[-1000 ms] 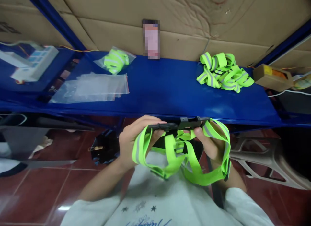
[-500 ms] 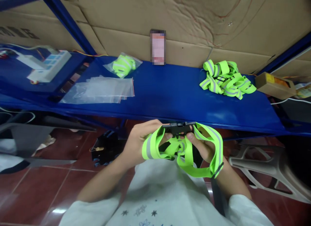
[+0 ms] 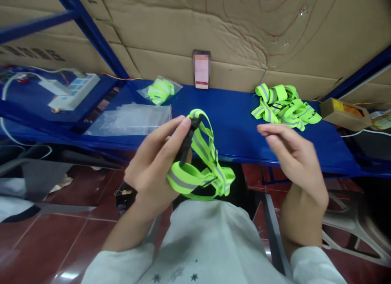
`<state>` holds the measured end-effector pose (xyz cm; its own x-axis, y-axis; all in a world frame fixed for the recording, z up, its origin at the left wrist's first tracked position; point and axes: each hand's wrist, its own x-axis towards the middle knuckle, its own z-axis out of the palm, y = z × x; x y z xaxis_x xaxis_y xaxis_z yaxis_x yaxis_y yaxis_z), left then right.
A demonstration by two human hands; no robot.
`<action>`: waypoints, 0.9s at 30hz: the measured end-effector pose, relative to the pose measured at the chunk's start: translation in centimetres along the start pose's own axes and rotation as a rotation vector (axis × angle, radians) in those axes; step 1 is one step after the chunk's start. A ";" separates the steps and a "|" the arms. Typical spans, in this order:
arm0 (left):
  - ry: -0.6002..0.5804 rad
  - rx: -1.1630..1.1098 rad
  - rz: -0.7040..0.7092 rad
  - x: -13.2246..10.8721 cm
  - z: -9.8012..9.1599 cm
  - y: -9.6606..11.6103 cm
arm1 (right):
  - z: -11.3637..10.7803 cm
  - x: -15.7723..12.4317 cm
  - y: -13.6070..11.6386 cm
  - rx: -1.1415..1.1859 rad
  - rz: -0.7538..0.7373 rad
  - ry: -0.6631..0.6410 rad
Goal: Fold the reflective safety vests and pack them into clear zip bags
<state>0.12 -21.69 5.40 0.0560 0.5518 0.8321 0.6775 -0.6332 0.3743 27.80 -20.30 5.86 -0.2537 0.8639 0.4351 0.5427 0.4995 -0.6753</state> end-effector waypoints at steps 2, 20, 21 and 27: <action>0.006 0.078 0.046 0.4 0.6 0.9 | 0.8 -0.4 -2.1 0.123 -0.014 -0.006; -0.706 -0.852 -0.130 4.5 0.7 -6.3 | 4.1 2.2 1.2 0.929 0.295 -0.489; -0.857 -0.948 -0.145 5.1 1.5 -7.0 | 3.8 2.6 1.4 0.924 0.290 -0.542; -1.496 -1.098 -0.410 6.8 3.6 -8.8 | 0.6 4.7 1.5 0.757 0.302 -0.789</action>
<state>-2.80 -10.43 6.25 0.9435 0.3069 -0.1252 0.1455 -0.0440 0.9884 26.94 -15.44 6.57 -0.7739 0.6213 -0.1228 0.1113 -0.0575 -0.9921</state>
